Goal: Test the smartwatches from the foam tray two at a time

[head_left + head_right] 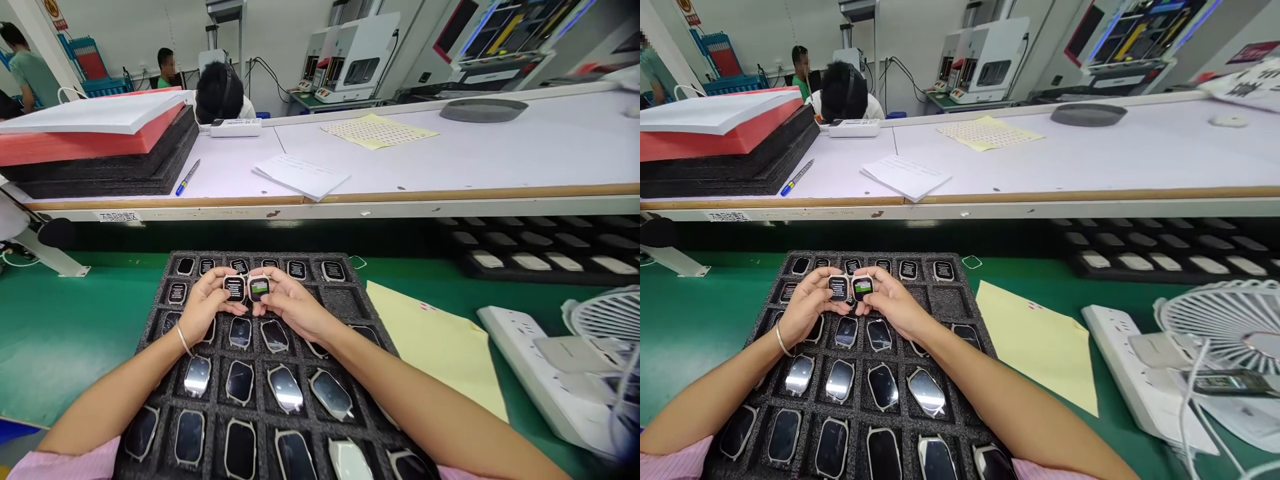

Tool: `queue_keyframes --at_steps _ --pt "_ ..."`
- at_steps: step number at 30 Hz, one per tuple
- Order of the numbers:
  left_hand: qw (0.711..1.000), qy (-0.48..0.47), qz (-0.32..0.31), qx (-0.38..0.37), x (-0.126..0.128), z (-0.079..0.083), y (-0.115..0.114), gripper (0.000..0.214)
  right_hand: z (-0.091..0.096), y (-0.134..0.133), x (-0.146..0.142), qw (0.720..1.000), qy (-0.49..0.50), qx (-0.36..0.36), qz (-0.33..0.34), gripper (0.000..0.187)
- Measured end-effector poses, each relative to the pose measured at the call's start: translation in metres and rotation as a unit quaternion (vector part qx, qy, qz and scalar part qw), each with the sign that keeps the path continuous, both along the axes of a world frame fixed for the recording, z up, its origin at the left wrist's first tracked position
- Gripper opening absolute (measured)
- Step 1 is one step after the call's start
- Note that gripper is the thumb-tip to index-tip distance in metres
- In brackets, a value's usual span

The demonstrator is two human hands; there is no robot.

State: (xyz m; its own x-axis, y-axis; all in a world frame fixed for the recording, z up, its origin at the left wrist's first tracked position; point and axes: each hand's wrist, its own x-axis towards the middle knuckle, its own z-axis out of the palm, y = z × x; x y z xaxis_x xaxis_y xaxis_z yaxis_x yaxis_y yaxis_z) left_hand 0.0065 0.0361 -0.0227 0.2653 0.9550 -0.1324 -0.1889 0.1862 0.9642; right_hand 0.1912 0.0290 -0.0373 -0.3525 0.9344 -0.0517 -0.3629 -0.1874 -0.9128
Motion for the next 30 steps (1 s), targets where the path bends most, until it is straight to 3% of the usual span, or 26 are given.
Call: queue_keyframes --at_steps 13,21,27,30 --pt "0.999 0.029 -0.006 0.027 0.0009 -0.0003 -0.0004 0.037 -0.003 0.0003 0.002 1.0 -0.006 0.019 0.011 0.035" --pt "0.998 0.024 -0.027 0.052 0.0007 -0.0013 0.0001 0.045 -0.0038 0.001 0.0012 0.999 -0.017 0.027 -0.005 0.043" --pt "1.0 0.02 -0.02 0.013 0.0 0.0033 -0.0017 0.033 -0.0051 0.0024 -0.0002 1.0 -0.017 0.006 -0.013 0.028" --pt "1.0 0.009 -0.023 0.005 -0.0007 0.0053 -0.0023 0.031 -0.0043 0.0025 0.0001 1.0 0.006 -0.016 -0.011 0.03"
